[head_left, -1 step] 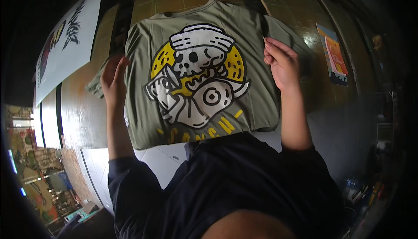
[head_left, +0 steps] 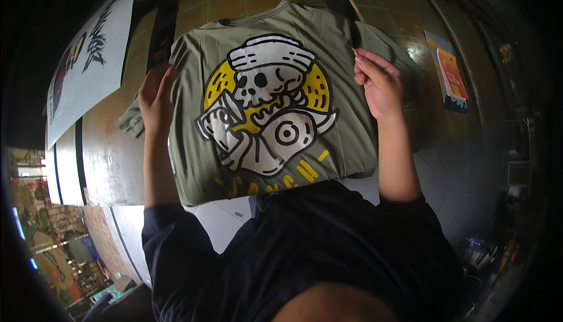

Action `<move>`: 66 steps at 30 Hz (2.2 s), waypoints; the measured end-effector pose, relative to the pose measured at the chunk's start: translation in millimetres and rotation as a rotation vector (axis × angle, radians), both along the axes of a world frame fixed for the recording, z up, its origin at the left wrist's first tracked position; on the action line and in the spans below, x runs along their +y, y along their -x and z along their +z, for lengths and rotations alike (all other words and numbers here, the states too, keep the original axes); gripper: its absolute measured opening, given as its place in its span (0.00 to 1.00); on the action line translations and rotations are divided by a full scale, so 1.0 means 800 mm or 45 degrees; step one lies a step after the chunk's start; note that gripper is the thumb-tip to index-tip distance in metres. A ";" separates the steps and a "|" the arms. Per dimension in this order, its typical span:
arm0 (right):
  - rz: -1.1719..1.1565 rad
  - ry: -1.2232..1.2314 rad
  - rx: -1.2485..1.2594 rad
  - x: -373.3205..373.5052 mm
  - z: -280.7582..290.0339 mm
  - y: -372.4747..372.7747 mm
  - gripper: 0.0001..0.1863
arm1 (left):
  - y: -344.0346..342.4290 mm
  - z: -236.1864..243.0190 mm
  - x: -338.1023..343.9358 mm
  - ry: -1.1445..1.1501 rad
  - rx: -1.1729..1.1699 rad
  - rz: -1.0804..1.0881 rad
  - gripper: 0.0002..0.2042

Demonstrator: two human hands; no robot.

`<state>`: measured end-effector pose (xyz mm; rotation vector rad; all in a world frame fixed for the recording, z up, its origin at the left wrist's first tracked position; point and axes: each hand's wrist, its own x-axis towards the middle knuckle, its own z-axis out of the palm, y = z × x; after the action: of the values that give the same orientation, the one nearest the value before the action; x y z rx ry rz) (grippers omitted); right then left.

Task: The person paints a skull graphic on a green t-shirt using a small brush. They repeatedly apply white paint to the skull's hat area, occasionally pause to walk around the room, and return to continue painting the same region.

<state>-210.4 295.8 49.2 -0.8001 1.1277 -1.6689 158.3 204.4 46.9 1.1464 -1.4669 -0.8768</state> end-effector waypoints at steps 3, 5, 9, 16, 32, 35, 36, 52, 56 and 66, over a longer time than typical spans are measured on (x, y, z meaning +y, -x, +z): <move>-0.056 -0.022 0.134 -0.026 -0.008 -0.009 0.12 | 0.051 -0.012 -0.105 0.076 0.027 -0.161 0.12; -0.099 -0.058 0.221 -0.037 -0.016 -0.016 0.10 | 0.091 -0.020 -0.164 0.168 -0.165 -0.143 0.12; -0.297 -0.183 0.451 -0.054 -0.045 -0.032 0.10 | 0.121 -0.059 -0.266 0.207 -0.306 0.067 0.16; -0.497 0.006 0.949 -0.035 -0.089 -0.039 0.07 | 0.100 -0.106 -0.307 0.198 -0.655 0.615 0.25; -0.405 0.162 1.191 -0.037 -0.083 -0.043 0.05 | 0.109 -0.114 -0.387 -0.523 -1.387 0.776 0.52; -0.389 0.178 1.307 -0.037 -0.082 -0.046 0.04 | 0.121 -0.100 -0.368 -0.533 -1.341 0.682 0.53; -0.387 0.181 1.359 -0.036 -0.081 -0.043 0.04 | 0.127 -0.096 -0.363 -0.530 -1.320 0.652 0.53; -0.301 0.024 1.360 -0.036 -0.076 -0.045 0.02 | 0.105 -0.111 -0.396 -0.490 -1.306 0.650 0.53; -0.325 0.049 1.320 -0.037 -0.076 -0.044 0.02 | 0.092 -0.122 -0.420 -0.443 -1.404 0.636 0.52; -0.315 0.054 1.315 -0.036 -0.076 -0.045 0.02 | 0.092 -0.126 -0.421 -0.387 -1.433 0.635 0.52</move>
<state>-174.5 267.1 -11.3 -1.6992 1.9375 -1.4577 84.8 -132.7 -53.7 2.3250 -1.7624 -0.0287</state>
